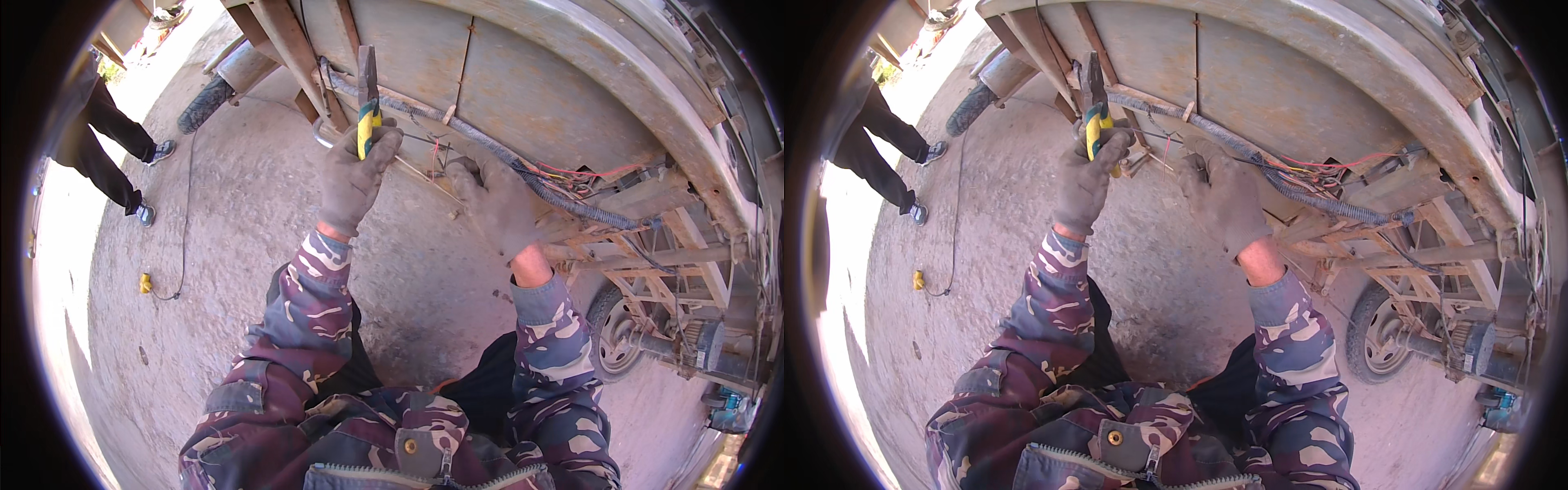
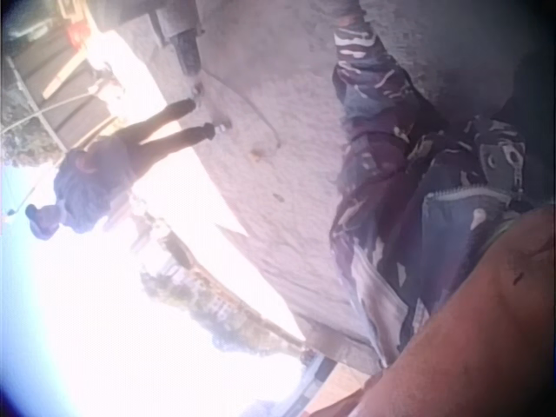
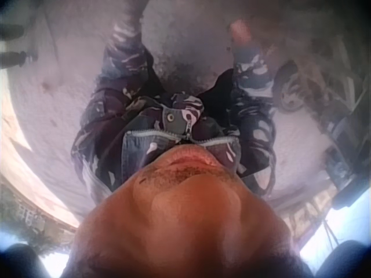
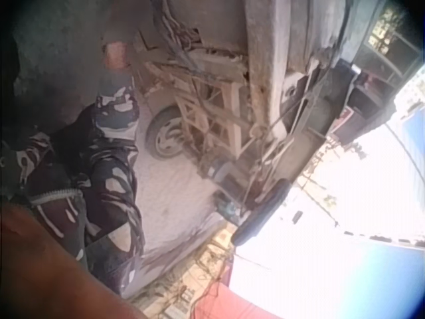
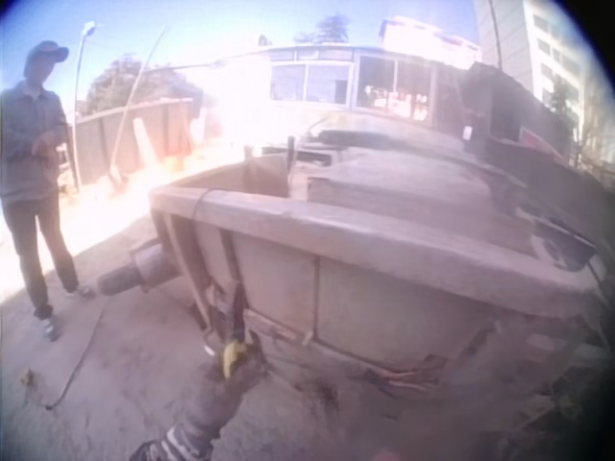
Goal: The person kneels under a vehicle and uses pliers to strip and cut wires. They then twist the wire ends together and wrap the connection with black electrical tape to insulate it.
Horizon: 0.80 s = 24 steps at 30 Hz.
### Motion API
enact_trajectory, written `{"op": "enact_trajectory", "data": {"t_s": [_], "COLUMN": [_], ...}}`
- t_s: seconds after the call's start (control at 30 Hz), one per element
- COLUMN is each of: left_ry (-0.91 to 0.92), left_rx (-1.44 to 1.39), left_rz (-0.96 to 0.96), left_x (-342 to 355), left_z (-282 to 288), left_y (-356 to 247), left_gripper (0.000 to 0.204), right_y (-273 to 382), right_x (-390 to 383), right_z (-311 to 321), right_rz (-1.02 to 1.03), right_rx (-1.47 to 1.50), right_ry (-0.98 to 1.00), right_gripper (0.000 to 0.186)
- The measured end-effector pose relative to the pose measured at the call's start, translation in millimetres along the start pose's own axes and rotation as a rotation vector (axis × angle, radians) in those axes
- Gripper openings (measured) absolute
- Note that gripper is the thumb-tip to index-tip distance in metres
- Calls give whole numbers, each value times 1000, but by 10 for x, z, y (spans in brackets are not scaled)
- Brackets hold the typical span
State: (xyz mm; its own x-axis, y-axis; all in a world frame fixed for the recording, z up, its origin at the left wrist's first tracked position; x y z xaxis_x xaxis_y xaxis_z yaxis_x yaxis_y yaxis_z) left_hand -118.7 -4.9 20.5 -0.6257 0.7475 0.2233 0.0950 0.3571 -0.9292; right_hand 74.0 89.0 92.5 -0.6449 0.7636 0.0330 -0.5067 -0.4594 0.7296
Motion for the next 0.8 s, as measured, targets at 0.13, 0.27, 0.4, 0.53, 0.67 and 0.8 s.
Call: {"op": "enact_trajectory", "data": {"t_s": [0.13,0.27,0.4,0.53,0.67,0.8], "left_ry": [35,68,209,318,339,364], "left_rx": [157,239,232,26,148,300], "left_rz": [47,172,265,310,234,283], "left_x": [-13,-10,13,32,48,24], "left_z": [110,230,410,568,692,770], "left_y": [-53,-76,-76,-22,9,-4], "left_gripper": [34,35,39,39,36,36], "right_y": [-206,-61,88,179,252,277], "right_x": [359,594,730,838,960,994], "right_z": [-491,-615,-686,-691,-626,-578], "right_rz": [172,500,222,163,267,248], "right_rx": [269,129,670,664,171,-14], "right_ry": [-185,-387,-13,149,107,161], "right_gripper": [32,30,29,31,35,39]}}
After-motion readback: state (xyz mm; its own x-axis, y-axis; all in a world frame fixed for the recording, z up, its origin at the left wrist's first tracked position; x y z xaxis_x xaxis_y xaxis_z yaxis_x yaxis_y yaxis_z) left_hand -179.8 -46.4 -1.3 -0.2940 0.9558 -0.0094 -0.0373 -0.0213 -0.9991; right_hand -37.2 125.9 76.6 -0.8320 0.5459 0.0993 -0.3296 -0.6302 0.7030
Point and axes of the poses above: each hand's wrist, its own x-axis towards the middle knuckle, its own z-axis out of the back of the hand, y = z × x, the point moved 1 cm from there along x, towards the middle knuckle, and after that the axes turned 1 degree about -z, right-handed, at the moved point
